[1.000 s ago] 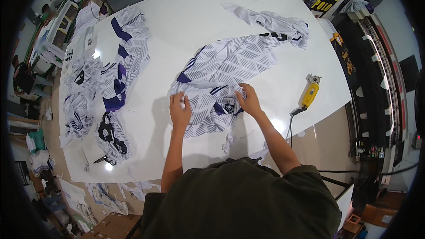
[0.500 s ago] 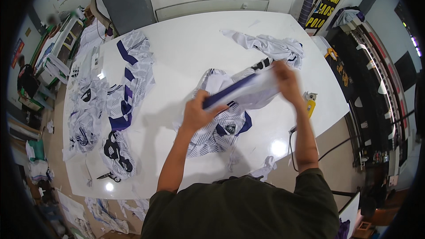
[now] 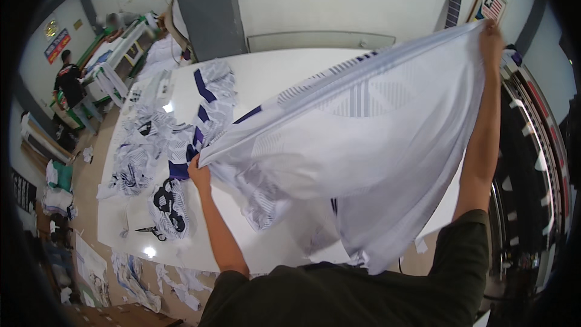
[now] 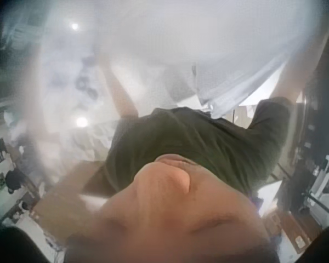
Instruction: The person uses a yellow electric fabric cutter to trim the edges of white sports jerseys with purple and blue patterns on a white table. The person repeatedly cuts the fabric, lifts the jersey to inspect the cut, and repositions it for further trimming.
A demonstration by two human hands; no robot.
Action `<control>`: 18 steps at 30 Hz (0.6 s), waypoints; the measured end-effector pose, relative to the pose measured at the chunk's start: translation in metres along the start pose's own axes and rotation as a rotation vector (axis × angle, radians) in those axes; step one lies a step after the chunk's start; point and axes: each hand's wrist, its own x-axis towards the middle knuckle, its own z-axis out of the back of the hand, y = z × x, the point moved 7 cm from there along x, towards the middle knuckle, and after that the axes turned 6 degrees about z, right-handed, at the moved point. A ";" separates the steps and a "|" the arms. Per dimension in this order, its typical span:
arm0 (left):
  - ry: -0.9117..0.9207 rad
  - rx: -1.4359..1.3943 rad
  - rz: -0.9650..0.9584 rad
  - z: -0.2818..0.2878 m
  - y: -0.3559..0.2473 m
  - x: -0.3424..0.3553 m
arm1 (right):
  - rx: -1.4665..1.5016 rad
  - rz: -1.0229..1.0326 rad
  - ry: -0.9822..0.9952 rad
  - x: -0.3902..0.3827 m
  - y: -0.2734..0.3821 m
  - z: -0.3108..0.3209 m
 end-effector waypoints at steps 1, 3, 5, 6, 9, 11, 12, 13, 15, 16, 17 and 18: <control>0.066 -0.083 0.089 0.019 0.008 0.024 | 0.009 -0.104 0.195 -0.024 -0.020 -0.054; 0.285 -0.032 0.185 0.001 -0.011 0.055 | -0.122 -0.159 0.458 -0.036 -0.086 -0.110; 0.408 0.094 0.223 0.040 -0.047 0.097 | -0.121 -0.244 0.656 -0.099 -0.064 -0.156; 0.466 0.103 0.210 0.040 -0.070 0.122 | -0.035 -0.270 0.636 -0.098 -0.076 -0.175; 0.165 0.348 -0.024 0.080 -0.156 0.245 | 0.239 -0.356 0.396 -0.026 -0.113 -0.214; 0.280 0.198 -0.065 0.094 -0.245 0.284 | 0.547 -0.495 0.242 -0.014 -0.102 -0.218; 0.159 0.022 -0.066 0.061 -0.286 0.272 | 0.443 -0.375 0.129 0.059 -0.134 -0.175; 0.200 -0.108 -0.069 0.088 -0.332 0.282 | 0.301 -0.327 -0.001 0.043 -0.105 -0.172; 0.238 -0.341 -0.299 0.133 -0.407 0.318 | 0.873 -0.232 -0.126 0.084 -0.130 -0.137; 0.291 -0.424 -0.282 0.147 -0.426 0.308 | 0.910 -0.216 -0.173 0.071 -0.127 -0.113; 0.338 -0.516 -0.270 0.156 -0.450 0.293 | 0.945 -0.192 -0.221 0.062 -0.118 -0.081; 0.392 -0.634 -0.263 0.158 -0.464 0.280 | 0.934 -0.137 -0.261 0.054 -0.133 -0.054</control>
